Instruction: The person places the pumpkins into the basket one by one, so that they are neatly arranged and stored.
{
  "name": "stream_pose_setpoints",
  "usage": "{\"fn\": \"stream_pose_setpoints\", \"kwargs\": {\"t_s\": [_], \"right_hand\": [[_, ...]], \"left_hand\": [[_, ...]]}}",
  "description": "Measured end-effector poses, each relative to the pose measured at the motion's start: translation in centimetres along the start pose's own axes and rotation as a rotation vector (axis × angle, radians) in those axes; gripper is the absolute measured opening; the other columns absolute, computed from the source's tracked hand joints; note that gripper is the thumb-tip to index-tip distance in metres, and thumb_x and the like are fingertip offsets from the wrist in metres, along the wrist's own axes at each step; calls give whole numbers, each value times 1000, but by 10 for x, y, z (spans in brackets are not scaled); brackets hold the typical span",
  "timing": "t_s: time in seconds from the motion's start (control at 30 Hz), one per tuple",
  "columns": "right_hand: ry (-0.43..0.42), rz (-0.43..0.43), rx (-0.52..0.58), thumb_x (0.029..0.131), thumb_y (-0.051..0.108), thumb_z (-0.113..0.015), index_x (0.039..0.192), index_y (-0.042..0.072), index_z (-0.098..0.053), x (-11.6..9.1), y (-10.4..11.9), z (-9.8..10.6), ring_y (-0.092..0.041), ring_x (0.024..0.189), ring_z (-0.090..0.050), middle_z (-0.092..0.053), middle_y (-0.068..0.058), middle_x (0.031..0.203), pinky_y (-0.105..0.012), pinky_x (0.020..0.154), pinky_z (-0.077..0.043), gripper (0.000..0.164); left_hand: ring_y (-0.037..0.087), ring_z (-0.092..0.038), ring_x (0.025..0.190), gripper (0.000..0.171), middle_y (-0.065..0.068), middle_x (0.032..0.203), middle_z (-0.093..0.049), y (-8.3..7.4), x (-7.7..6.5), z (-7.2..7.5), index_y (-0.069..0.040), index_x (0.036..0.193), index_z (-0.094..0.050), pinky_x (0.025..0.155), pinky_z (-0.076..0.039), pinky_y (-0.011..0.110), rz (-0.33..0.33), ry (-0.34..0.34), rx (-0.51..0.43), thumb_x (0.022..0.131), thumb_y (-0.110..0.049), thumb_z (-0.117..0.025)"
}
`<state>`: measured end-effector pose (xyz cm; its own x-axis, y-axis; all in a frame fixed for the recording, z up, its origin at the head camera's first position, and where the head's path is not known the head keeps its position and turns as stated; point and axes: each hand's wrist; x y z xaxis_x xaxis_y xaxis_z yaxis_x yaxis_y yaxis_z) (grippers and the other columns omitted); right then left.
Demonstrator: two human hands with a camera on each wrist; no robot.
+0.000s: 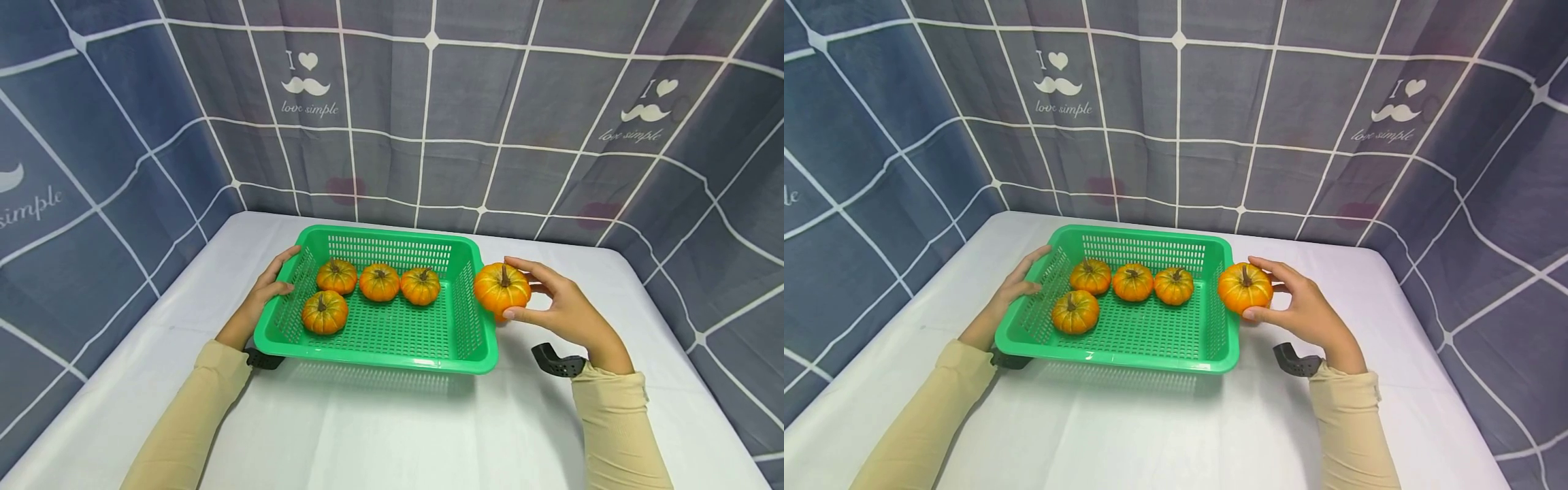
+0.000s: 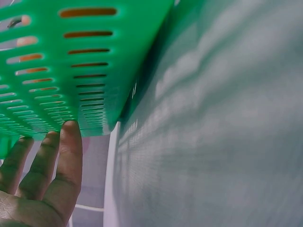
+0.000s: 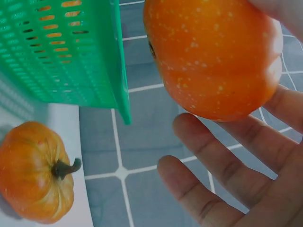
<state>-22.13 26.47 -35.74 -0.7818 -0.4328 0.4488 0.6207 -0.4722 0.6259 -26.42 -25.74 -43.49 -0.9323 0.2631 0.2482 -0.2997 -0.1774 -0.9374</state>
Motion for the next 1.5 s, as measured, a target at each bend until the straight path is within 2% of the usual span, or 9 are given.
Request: {"fn": "stream_pose_setpoints", "kwargs": {"t_s": [0.17, 0.37, 0.6, 0.8, 1.0, 1.17, 1.27, 1.33, 1.5], "right_hand": [[45, 18, 7, 74, -6, -94, 152, -1, -59, 6, 2, -1, -4, 111, -60, -64, -17, 146, -12, 98, -47, 85], [106, 28, -12, 75, 0, -96, 151, 0, -60, 14, 8, -1, -6, 112, -61, -66, -15, 146, -14, 96, -48, 83], [180, 27, -38, 79, 5, -96, 149, 1, -62, 28, 19, 0, -14, 108, -66, -68, -13, 142, -18, 96, -50, 78], [254, -7, -48, 82, 12, -95, 149, 6, -63, 38, 30, 0, -19, 109, -68, -70, -6, 138, -28, 100, -53, 75], [336, -45, -46, 84, 20, -95, 146, 11, -65, 48, 39, -2, -25, 114, -68, -70, -5, 137, -46, 93, -57, 70], [389, -85, -16, 84, 19, -95, 147, 9, -63, 56, 46, -5, -31, 115, -64, -67, -9, 141, -47, 88, -60, 72], [407, -69, -30, 85, 18, -94, 148, 8, -62, 60, 48, -7, -30, 116, -64, -66, -9, 142, -51, 89, -59, 72], [415, -33, -62, 85, 20, -94, 147, 7, -63, 63, 49, -9, -29, 116, -66, -67, -8, 143, -55, 98, -55, 71], [453, -6, -70, 86, 22, -93, 146, 7, -64, 69, 49, -15, -30, 120, -69, -67, -8, 143, -55, 103, -53, 68]], "left_hand": [[41, -3, 165, 80, 18, 180, -10, 0, 0, 0, 1, 170, -24, 102, -27, 55, -1, -1, -10, 93, -4, -45], [42, -3, 165, 78, 19, 180, -11, 0, 0, -1, 2, 170, -25, 112, -21, 69, -11, 2, -9, 95, -4, -45], [41, -9, 163, 78, 17, 180, -12, 2, 0, -1, -1, 171, -23, 114, -23, 60, 2, 12, -27, 96, -2, -44], [41, -4, 165, 78, 18, 180, -11, 1, 0, 0, 1, 170, -25, 110, -23, 65, -10, 3, -10, 95, -3, -45], [41, -5, 164, 78, 18, 180, -12, 0, -1, 0, 2, 170, -25, 107, -26, 59, -11, -2, -14, 95, -3, -44], [41, -5, 164, 78, 18, 180, -11, -1, -1, -1, 1, 170, -25, 110, -25, 63, -6, -1, -9, 95, -4, -44], [41, -4, 165, 78, 18, 180, -11, -1, -1, -1, 0, 171, -25, 111, -24, 64, 2, 1, 1, 96, -5, -45], [40, -6, 165, 78, 17, 180, -11, -1, -1, 0, -2, 171, -25, 113, -27, 58, 12, 2, 1, 96, -5, -45], [39, -17, 161, 79, 13, 181, -13, -1, -1, -1, -5, 173, -22, 109, -34, 32, 49, 12, -45, 97, -3, -43]]}}
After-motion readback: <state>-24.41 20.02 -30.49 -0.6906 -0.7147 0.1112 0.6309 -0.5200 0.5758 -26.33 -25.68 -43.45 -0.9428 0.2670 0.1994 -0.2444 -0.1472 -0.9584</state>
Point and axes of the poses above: each hand's wrist, its own x-axis towards the middle knuckle, its own z-axis out of the back of the hand, y = z × x
